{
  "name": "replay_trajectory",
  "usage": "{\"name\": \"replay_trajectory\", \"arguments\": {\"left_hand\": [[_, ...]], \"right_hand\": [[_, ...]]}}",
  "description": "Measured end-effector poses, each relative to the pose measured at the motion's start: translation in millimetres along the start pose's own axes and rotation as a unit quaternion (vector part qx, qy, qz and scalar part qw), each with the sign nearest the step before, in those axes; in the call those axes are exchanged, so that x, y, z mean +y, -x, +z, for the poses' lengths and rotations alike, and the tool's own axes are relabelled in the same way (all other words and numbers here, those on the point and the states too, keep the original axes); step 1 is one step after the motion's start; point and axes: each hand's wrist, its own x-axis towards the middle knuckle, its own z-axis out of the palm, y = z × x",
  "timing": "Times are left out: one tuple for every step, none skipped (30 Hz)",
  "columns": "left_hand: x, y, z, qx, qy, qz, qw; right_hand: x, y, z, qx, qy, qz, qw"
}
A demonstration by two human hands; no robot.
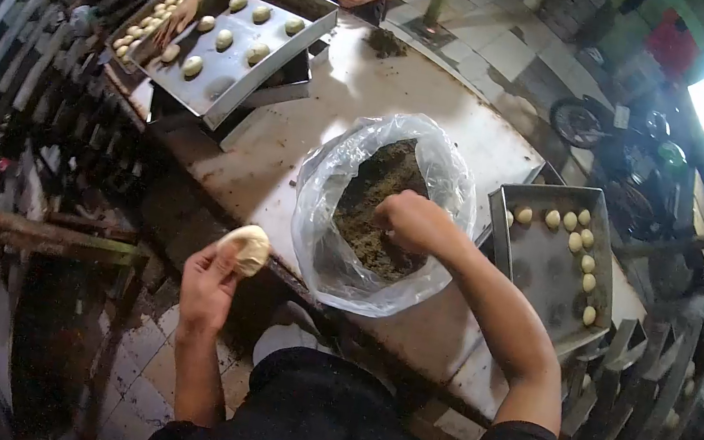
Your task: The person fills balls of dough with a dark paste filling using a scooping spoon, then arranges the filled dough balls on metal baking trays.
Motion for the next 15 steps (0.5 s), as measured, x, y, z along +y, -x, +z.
{"name": "replay_trajectory", "arguments": {"left_hand": [[-6.5,14.6,17.1,0.007,-0.012,-0.007,1.000],[-15.5,28.9,31.3,-0.001,-0.035,-0.003,0.999],[-26.0,39.4,43.8,-0.009,-0.059,0.003,0.998],[-35.8,46.8,56.1,0.000,-0.059,-0.025,0.998],[-47.8,48.0,70.0,0.005,-0.077,-0.035,0.996],[-55.3,46.4,88.3,0.002,-0.113,-0.037,0.993],[-61.8,40.6,106.7,-0.002,-0.149,-0.040,0.988],[-77.1,28.9,118.6,-0.019,-0.121,-0.035,0.992],[-96.3,15.2,126.5,-0.036,-0.092,-0.032,0.995],[-107.0,5.5,138.2,-0.048,-0.071,-0.009,0.996],[-106.8,1.4,139.5,-0.054,-0.015,-0.032,0.998],[-98.6,-3.6,146.2,-0.065,0.041,-0.055,0.996],[-87.2,-9.1,155.7,-0.080,0.096,-0.081,0.989],[-73.4,-10.5,164.9,-0.078,0.141,-0.078,0.984],[-58.1,-12.5,170.8,-0.098,0.168,-0.060,0.979]], "right_hand": [[13.3,7.3,-7.4,-0.020,-0.049,0.016,0.998],[25.7,20.8,-7.2,-0.005,-0.171,0.005,0.985],[32.3,31.9,-4.9,0.007,-0.288,-0.008,0.957],[13.7,50.5,-18.4,0.002,-0.372,0.034,0.928],[-6.1,73.6,-28.3,-0.008,-0.452,0.080,0.888],[-9.5,85.1,-22.6,-0.009,-0.465,0.092,0.880],[-8.0,93.6,1.3,0.016,-0.551,0.083,0.830],[-21.8,99.8,11.7,0.048,-0.607,0.062,0.791],[-38.0,102.3,21.5,0.078,-0.660,0.044,0.745],[-47.7,103.8,28.5,0.156,-0.619,0.046,0.768],[-54.7,103.1,33.9,0.236,-0.572,0.049,0.784],[-58.7,100.7,37.1,0.318,-0.517,0.052,0.793],[-59.9,98.1,42.7,0.370,-0.501,0.025,0.782],[-59.5,96.1,50.9,0.421,-0.482,0.001,0.768],[-60.6,97.9,57.2,0.465,-0.462,-0.018,0.755]]}}
